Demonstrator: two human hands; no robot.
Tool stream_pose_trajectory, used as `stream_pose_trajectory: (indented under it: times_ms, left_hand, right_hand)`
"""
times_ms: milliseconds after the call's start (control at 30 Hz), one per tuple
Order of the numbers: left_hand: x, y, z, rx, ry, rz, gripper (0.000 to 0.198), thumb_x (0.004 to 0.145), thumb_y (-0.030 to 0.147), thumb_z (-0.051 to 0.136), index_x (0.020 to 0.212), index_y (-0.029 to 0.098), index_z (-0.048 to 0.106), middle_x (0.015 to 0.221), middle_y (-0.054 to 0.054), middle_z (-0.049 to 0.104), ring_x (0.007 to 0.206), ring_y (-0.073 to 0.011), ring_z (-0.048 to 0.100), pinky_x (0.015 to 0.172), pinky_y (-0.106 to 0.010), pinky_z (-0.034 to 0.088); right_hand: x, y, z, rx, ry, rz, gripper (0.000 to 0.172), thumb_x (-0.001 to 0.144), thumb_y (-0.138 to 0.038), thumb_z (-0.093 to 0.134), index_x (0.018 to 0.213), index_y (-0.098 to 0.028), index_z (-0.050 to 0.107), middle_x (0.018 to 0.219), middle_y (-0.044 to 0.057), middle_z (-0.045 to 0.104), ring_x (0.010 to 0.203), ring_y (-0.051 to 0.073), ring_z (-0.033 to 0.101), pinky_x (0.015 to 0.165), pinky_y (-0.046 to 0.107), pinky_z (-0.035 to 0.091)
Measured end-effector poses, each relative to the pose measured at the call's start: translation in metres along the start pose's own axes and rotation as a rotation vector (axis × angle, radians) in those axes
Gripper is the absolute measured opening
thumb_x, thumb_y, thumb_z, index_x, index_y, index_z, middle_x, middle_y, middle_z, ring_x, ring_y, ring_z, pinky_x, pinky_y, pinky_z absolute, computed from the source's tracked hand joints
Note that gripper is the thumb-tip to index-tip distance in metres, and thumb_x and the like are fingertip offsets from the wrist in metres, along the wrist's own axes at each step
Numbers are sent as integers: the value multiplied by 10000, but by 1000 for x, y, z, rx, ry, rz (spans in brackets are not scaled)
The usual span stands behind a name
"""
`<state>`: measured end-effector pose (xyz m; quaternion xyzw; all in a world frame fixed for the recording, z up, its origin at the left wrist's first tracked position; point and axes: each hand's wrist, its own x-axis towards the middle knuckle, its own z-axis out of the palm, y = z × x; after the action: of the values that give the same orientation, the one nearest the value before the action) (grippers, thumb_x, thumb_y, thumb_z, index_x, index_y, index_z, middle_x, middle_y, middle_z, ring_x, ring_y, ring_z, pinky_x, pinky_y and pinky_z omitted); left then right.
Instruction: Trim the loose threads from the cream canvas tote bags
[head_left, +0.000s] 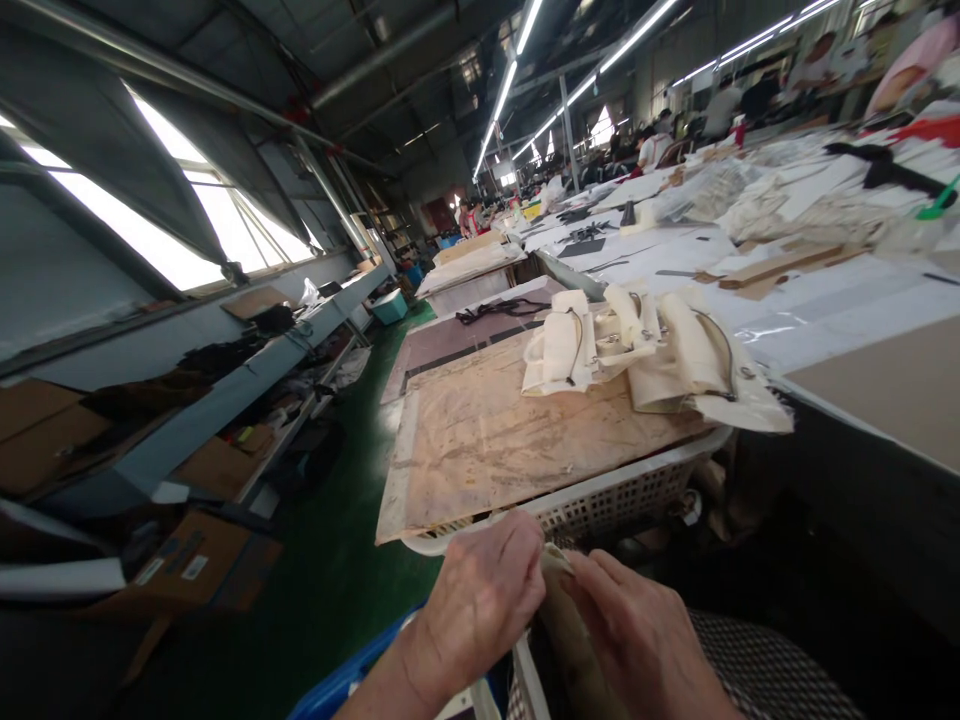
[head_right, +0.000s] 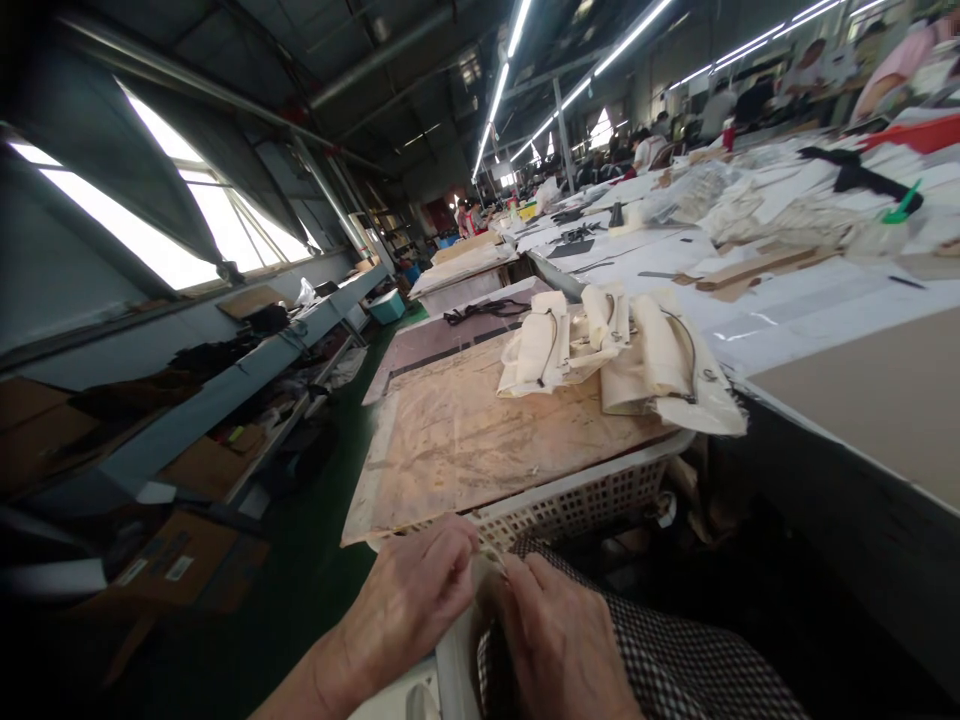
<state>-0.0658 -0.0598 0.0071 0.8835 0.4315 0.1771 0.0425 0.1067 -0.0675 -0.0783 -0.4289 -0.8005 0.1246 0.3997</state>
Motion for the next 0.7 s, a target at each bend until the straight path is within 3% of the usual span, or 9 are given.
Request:
stream_pose_trajectory:
  times_ms: [167, 300, 433, 700]
  left_hand:
    - [3, 11, -11, -272, -30, -327, 420, 679, 7, 530, 1029, 227, 454, 1162, -26, 565, 982, -163, 582, 820, -267, 510]
    - [6, 11, -9, -307, -140, -533, 323, 699, 60, 566, 977, 217, 517, 942, 5, 631, 865, -173, 603, 784, -272, 500]
    - [3, 9, -4, -289, -135, -546, 194, 773, 53, 495, 875, 209, 550, 827, 12, 616, 797, -168, 589, 723, -247, 477]
    - [-1, 18, -4, -224, -126, -554, 176, 794, 65, 512, 894, 202, 559, 877, -8, 635, 823, -182, 603, 626, -223, 436]
  right_hand:
    - [2, -2, 0, -18, -5, 14, 247, 1006, -248, 328, 883, -245, 542, 665, -25, 570, 488, 152, 584, 440, 270, 367]
    - [4, -4, -1, 48, 39, 9, 244, 1015, -278, 335, 891, -247, 542, 694, -22, 589, 541, 145, 613, 467, 253, 414]
    - [9, -2, -3, 71, 98, 9, 181, 1002, -321, 406, 1046, -210, 542, 870, 29, 629, 717, 156, 649, 573, 244, 488]
    - [17, -2, -6, 24, 117, -114, 210, 999, -204, 400, 989, -175, 608, 909, 66, 604, 767, 176, 597, 640, 285, 456]
